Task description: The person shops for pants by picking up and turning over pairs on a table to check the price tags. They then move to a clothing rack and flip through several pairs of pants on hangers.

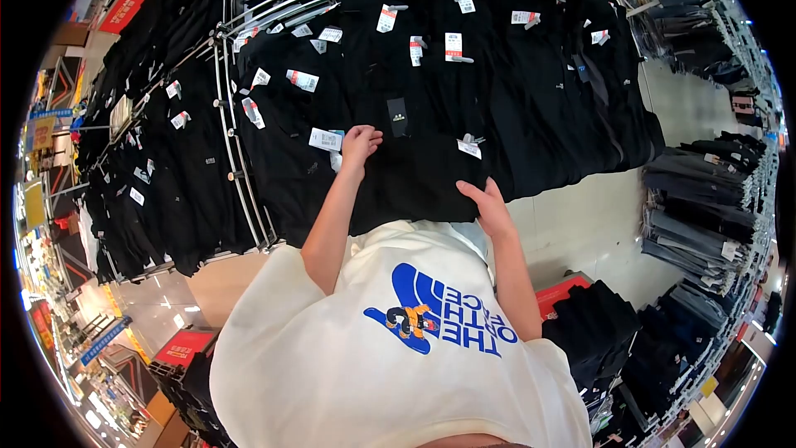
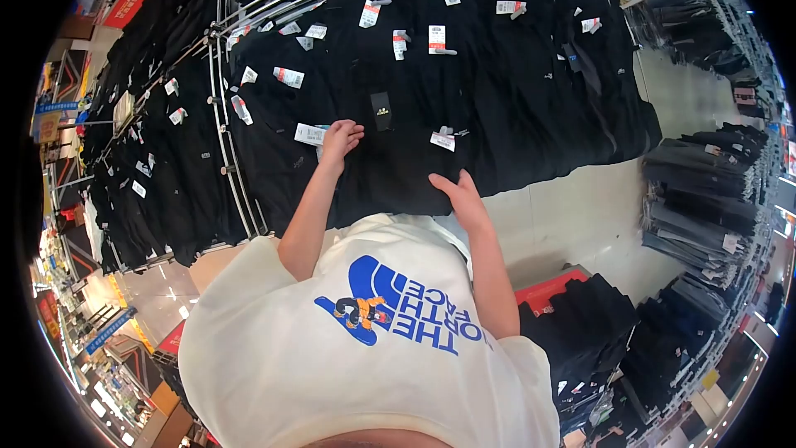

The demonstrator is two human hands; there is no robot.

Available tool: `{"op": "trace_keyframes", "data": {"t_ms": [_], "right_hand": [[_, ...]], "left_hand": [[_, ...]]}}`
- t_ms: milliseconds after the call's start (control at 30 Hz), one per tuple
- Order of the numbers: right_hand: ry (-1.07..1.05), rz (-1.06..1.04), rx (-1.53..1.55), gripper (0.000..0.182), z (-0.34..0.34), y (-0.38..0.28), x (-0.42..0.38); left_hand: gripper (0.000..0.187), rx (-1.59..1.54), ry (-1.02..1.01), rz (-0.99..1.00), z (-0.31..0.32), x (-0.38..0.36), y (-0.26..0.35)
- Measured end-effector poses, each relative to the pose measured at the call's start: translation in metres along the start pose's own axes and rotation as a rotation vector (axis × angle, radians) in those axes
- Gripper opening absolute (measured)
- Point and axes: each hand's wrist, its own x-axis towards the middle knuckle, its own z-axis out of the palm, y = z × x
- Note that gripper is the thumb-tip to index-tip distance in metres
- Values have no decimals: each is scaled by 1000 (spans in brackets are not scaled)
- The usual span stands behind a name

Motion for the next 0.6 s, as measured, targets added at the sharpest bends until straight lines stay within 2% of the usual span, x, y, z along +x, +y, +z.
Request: {"op": "trace_keyframes", "data": {"t_ms": [33,100,200,267,300,367,400,467,500,567,600], "right_hand": [[34,39,11,93,-3,1,2],[26,48,29,97,-9,0,7],[-12,49,55,101,2,-18,7],[-56,36,94,97,10,-33,2],[-55,35,98,97,15,-42,-3],[-165,-1,120,86,28,-61,-13],[-167,-4,122,86,31,-67,-16],[-200,0,84,74,35,-76,-19],[-201,-3,86,74,35,-77,-19],[-184,-76,27,66,35,-76,-18],[-184,-77,33,66,37,-77,-19]], "left_hand": [[28,43,3,51,6,-10,-1],[51,148,-113,107,17,-27,6],[59,196,-183,90,35,-46,30],[73,22,-504,-95,41,-48,45],[73,26,-504,-96,46,-55,54],[70,-158,-647,-250,53,-72,70],[70,-155,-647,-247,53,-77,74],[52,-309,-826,-139,54,-85,80],[52,-305,-827,-137,58,-90,84],[45,-382,-603,-7,66,-101,92],[45,-376,-603,-7,67,-103,98]]}}
